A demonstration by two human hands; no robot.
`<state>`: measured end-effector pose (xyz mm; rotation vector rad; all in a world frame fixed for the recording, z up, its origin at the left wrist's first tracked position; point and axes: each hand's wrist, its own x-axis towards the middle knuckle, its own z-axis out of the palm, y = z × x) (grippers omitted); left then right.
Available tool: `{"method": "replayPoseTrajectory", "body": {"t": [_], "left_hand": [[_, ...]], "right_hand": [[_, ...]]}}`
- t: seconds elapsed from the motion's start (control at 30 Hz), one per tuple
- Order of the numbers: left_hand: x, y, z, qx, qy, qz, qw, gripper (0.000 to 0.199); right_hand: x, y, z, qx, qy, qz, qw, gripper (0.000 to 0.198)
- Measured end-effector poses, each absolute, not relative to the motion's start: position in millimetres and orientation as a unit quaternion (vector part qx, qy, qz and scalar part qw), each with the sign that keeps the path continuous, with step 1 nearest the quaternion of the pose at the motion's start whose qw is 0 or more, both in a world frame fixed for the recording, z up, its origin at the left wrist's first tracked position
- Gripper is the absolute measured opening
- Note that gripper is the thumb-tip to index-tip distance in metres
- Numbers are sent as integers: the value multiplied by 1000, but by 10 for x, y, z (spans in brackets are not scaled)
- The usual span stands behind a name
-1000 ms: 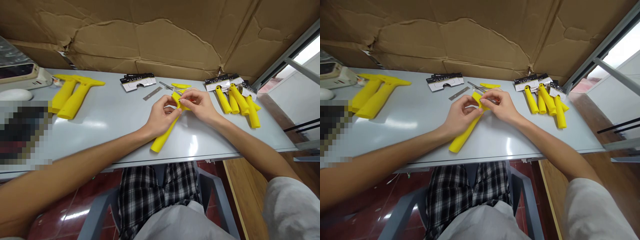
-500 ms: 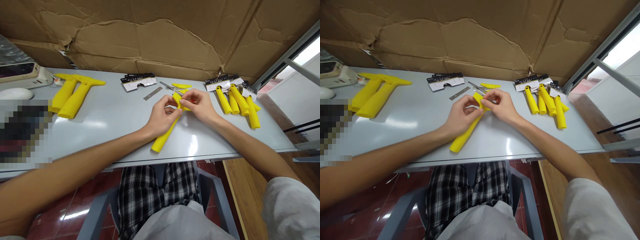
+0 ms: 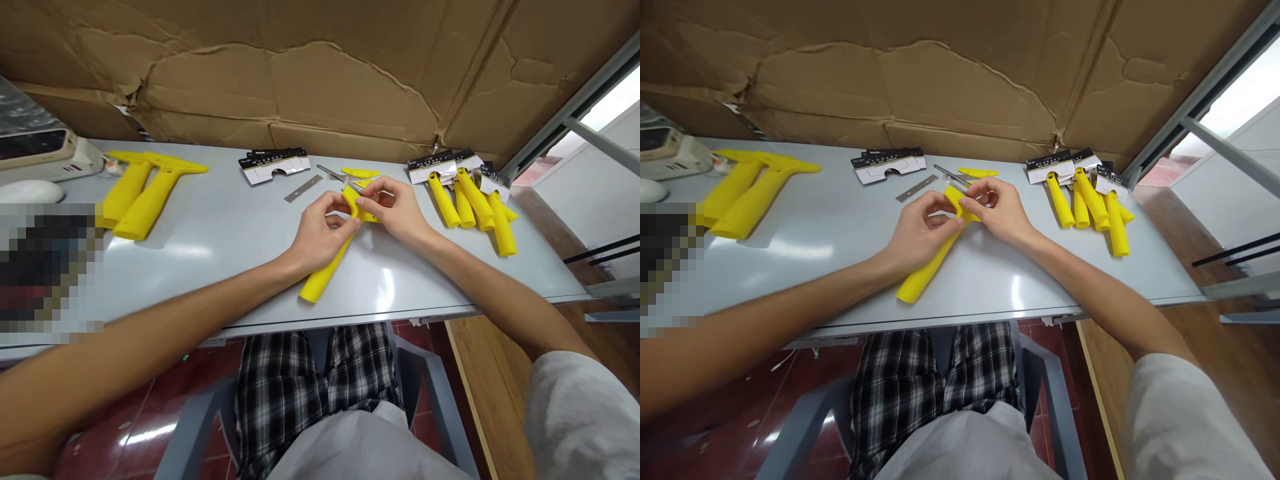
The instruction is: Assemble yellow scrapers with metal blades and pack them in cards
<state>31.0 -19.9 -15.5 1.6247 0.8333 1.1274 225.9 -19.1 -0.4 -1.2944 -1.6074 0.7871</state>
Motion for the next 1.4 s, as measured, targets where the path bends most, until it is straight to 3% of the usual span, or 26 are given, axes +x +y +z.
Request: {"method": "replayPoseTrajectory", "body": {"t": [0.17,0.33,0.47,0.93,1.03,1.17,1.3,1.4], "left_hand": [[286,-88,-103,578,391,461,549,26],[227,113,-123,529,401,487,568,24],[227,153,-133,512,423,496,559,24],[259,109,5,488,459,540,510,26],[262,113,0,483,461,541,511,26],[261,130,-15,470,463,543,519,26],[269,122,-14,468,462,540,526,27],[275,102,-2,477,464,539,516,26]], "right_hand": [[2487,-156,121,-556,-691,199,416,42],[2749,-101,119,-613,-749,27,250,40],[2790,-90,82,-634,-759,25,149,48],[2891,-107,198,-667,-741,35,78,46],[2907,-110,219,-653,-745,46,130,42],[2920,-71,246,-615,-705,94,339,39],[3004,63,225,-547,-615,125,554,60],[3081,159,211,-508,-582,116,624,70]]}}
